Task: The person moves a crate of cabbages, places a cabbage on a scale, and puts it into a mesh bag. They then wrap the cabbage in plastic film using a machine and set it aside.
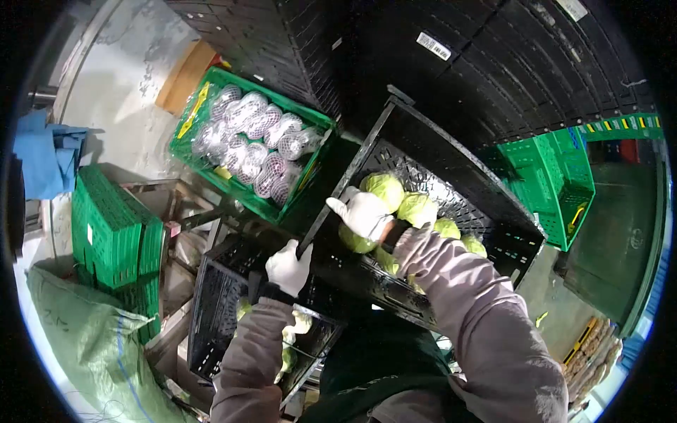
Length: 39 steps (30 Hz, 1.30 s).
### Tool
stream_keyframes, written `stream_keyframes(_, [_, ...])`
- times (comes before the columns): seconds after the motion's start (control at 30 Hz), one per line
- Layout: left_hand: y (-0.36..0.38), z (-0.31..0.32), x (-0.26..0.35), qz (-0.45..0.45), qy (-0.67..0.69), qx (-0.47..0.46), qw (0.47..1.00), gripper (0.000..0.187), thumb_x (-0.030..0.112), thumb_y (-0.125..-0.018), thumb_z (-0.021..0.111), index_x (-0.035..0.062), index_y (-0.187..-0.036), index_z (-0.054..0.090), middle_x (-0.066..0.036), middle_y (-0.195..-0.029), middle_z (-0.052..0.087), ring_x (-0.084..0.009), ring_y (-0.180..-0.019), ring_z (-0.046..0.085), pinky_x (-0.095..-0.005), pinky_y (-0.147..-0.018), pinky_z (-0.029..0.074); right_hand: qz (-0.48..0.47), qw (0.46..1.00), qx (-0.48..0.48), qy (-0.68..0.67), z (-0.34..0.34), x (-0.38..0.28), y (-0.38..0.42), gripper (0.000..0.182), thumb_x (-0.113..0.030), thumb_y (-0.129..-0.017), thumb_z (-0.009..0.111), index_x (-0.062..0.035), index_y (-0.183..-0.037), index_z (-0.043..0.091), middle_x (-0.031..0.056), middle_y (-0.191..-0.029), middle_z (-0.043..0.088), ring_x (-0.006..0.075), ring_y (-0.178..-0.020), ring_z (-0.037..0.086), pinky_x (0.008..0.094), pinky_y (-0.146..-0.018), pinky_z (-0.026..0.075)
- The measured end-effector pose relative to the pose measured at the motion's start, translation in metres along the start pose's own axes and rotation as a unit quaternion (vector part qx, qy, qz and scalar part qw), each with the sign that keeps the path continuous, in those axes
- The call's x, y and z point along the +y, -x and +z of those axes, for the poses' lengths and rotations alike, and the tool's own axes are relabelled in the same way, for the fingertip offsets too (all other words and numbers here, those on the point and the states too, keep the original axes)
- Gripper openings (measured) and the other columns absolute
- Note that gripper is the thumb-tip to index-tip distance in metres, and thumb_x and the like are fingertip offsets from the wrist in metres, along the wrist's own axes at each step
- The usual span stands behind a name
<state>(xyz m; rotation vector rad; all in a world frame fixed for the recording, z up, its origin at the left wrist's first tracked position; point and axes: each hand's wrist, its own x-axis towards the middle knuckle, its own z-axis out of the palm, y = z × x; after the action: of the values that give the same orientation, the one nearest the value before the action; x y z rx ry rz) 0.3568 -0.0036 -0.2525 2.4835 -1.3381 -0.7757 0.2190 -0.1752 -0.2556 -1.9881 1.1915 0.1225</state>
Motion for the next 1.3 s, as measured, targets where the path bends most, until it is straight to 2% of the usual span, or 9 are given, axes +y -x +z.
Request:
stream_keyframes(0.13, [-0.003, 0.007, -0.007, 0.048, -0.068, 0.045, 0.995, 0.024, 0.032, -0.081, 0.064, 0.0082, -0.081, 0.058, -0.012, -0.064, 0.064, -0.0316, -0.056, 0.063, -0.0411, -0.051, 0.049, -0.214, 0.943, 0.185, 0.173, -0.103, 0.02, -0.037, 0.035, -0.026, -0.077, 0.066, -0.0057, -0.105, 0.057, 0.0141, -0.106, 0.06, 0.0299, -0.1, 0.057, 0.0377, -0.08, 0.047])
stream_keyframes(0.27, [-0.005, 0.005, -0.009, 0.067, -0.092, 0.019, 0.993, 0.028, 0.033, -0.081, 0.064, 0.0068, -0.082, 0.055, -0.011, -0.063, 0.061, -0.032, -0.056, 0.061, -0.041, -0.052, 0.049, -0.246, 0.873, 0.035, 0.42, -0.169, 0.04, -0.099, 0.066, -0.027, -0.074, 0.068, -0.0055, -0.131, 0.043, 0.0158, -0.138, 0.039, 0.0302, -0.119, 0.043, 0.0372, -0.094, 0.04])
stream_keyframes(0.47, [-0.009, 0.003, -0.009, 0.083, 0.043, 0.09, 0.992, 0.027, 0.025, -0.076, 0.069, 0.005, -0.069, 0.052, -0.014, -0.062, 0.055, -0.0352, -0.058, 0.056, -0.0435, -0.051, 0.045, -0.328, 0.777, -0.142, 0.518, -0.18, 0.019, -0.168, 0.046, -0.045, -0.074, 0.067, -0.0016, -0.087, 0.063, 0.0135, -0.081, 0.064, 0.0333, -0.084, 0.062, 0.0404, -0.071, 0.051])
stream_keyframes(0.6, [-0.009, 0.012, -0.014, 0.099, 0.039, 0.102, 0.989, 0.021, 0.019, -0.075, 0.071, 0.0041, -0.072, 0.057, -0.017, -0.068, 0.059, -0.0372, -0.062, 0.058, -0.042, -0.054, 0.047, -0.271, 0.784, -0.148, 0.538, -0.182, 0.016, -0.154, 0.046, -0.046, -0.078, 0.063, -0.0037, -0.096, 0.061, 0.0129, -0.094, 0.061, 0.0307, -0.084, 0.061, 0.0408, -0.07, 0.05])
stream_keyframes(0.83, [0.003, 0.005, 0.001, -0.049, 0.082, 0.015, 0.995, 0.024, 0.023, -0.081, 0.068, 0.0047, -0.093, 0.059, -0.015, -0.077, 0.065, -0.0329, -0.07, 0.063, -0.04, -0.063, 0.048, -0.167, 0.953, 0.133, 0.214, -0.175, 0.05, -0.016, 0.053, -0.033, -0.083, 0.061, -0.0052, -0.126, 0.05, 0.018, -0.115, 0.059, 0.0306, -0.104, 0.058, 0.0399, -0.085, 0.049])
stream_keyframes(0.87, [0.005, 0.005, 0.004, -0.08, 0.168, -0.016, 0.982, 0.034, 0.018, -0.079, 0.069, 0.0026, -0.107, 0.056, -0.017, -0.099, 0.063, -0.0319, -0.091, 0.062, -0.0394, -0.079, 0.047, -0.169, 0.964, 0.129, 0.158, -0.189, 0.057, 0.027, 0.049, -0.032, -0.083, 0.061, -0.0046, -0.123, 0.053, 0.0172, -0.112, 0.061, 0.0303, -0.1, 0.06, 0.0391, -0.084, 0.049])
stream_keyframes(0.93, [0.018, -0.001, 0.041, 0.104, 0.002, 0.193, 0.976, 0.049, 0.012, -0.077, 0.069, 0.0, -0.12, 0.049, -0.02, -0.122, 0.051, -0.0325, -0.115, 0.049, -0.0403, -0.098, 0.037, -0.023, 0.994, 0.017, 0.103, -0.229, 0.063, 0.124, 0.036, -0.028, -0.085, 0.06, -0.0039, -0.112, 0.061, 0.0161, -0.099, 0.066, 0.0289, -0.089, 0.064, 0.0373, -0.078, 0.051])
stream_keyframes(1.13, [0.086, 0.045, 0.203, 0.32, 0.181, -0.043, 0.929, 0.049, 0.008, -0.077, 0.065, -0.0008, -0.122, 0.048, -0.02, -0.127, 0.045, -0.0373, -0.122, 0.04, -0.0465, -0.104, 0.032, 0.166, 0.968, 0.132, 0.133, -0.229, 0.298, 0.332, 0.027, -0.027, -0.087, 0.06, -0.0038, -0.099, 0.064, 0.0161, -0.087, 0.066, 0.0318, -0.08, 0.064, 0.0375, -0.069, 0.05])
stream_keyframes(1.3, [0.079, 0.144, 0.375, 0.457, 0.224, -0.004, 0.861, 0.046, 0.008, -0.079, 0.06, 0.0026, -0.124, 0.05, -0.016, -0.128, 0.049, -0.0359, -0.124, 0.04, -0.0476, -0.105, 0.031, 0.307, 0.887, 0.26, -0.228, -0.158, 0.373, 0.335, 0.091, -0.051, -0.076, 0.068, 0.0074, -0.135, 0.033, 0.025, -0.131, 0.047, 0.0292, -0.121, 0.048, 0.0337, -0.101, 0.037])
